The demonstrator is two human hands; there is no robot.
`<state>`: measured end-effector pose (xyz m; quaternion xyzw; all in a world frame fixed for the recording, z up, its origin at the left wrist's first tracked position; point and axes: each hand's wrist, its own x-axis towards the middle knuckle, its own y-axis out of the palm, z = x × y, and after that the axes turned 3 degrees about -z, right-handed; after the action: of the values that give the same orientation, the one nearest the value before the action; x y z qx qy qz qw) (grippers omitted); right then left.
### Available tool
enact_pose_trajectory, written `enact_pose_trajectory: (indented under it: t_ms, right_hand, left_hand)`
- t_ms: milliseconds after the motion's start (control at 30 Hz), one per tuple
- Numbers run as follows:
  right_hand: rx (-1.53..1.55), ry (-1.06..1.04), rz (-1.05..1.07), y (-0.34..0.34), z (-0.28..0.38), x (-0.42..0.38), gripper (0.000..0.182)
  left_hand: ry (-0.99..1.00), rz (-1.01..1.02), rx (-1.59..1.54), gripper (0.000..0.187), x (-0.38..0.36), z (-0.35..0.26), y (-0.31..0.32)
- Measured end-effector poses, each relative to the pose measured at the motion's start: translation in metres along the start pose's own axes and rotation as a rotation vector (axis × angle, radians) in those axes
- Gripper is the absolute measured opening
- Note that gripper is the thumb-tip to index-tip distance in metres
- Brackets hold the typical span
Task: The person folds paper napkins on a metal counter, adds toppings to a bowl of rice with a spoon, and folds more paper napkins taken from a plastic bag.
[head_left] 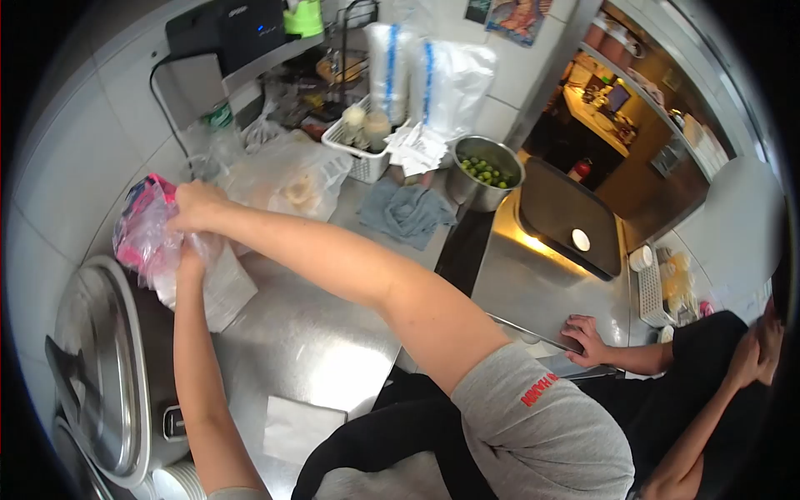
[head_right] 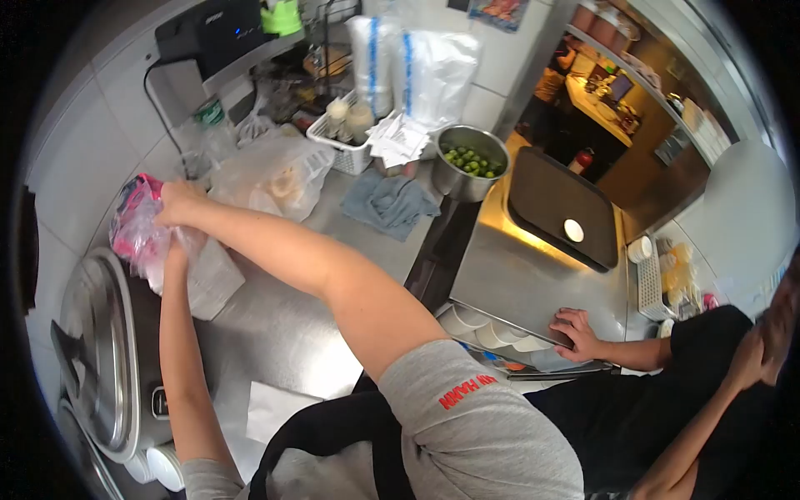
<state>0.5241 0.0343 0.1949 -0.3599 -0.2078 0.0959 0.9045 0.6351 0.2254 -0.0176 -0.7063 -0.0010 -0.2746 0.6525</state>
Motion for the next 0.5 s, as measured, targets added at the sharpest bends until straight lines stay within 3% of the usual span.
enact_pose_trajectory:
  t_ms: [100,233,300,367,433,500]
  right_hand:
    - [0.04,-0.01,-0.131,0.012,0.001,0.001,0.023]
    - [0.241,-0.276,-0.35,0.021,-0.003,0.014,0.019]
    - [0.163,-0.429,-0.33,0.018,-0.005,0.016,0.025]
    - [0.324,-0.308,0.026,-0.018,0.006,-0.003,0.036]
    - [0.534,-0.18,0.165,-0.048,0.002,-0.016,0.046]
    - [0.545,-0.196,0.106,-0.075,-0.008,-0.029,0.043]
  left_hand:
    - [0.047,-0.076,0.131,0.044,-0.003,0.029,0.05]
    - [-0.009,0.051,-0.014,0.044,0.012,-0.041,-0.05]
    - [-0.03,0.105,-0.025,0.044,0.018,-0.066,-0.086]
    - [-0.066,0.165,-0.007,0.045,0.023,-0.081,-0.119]
    - [-0.113,0.255,0.02,0.045,0.023,-0.091,-0.159]
    - [-0.179,0.395,0.041,0.045,0.012,-0.101,-0.203]
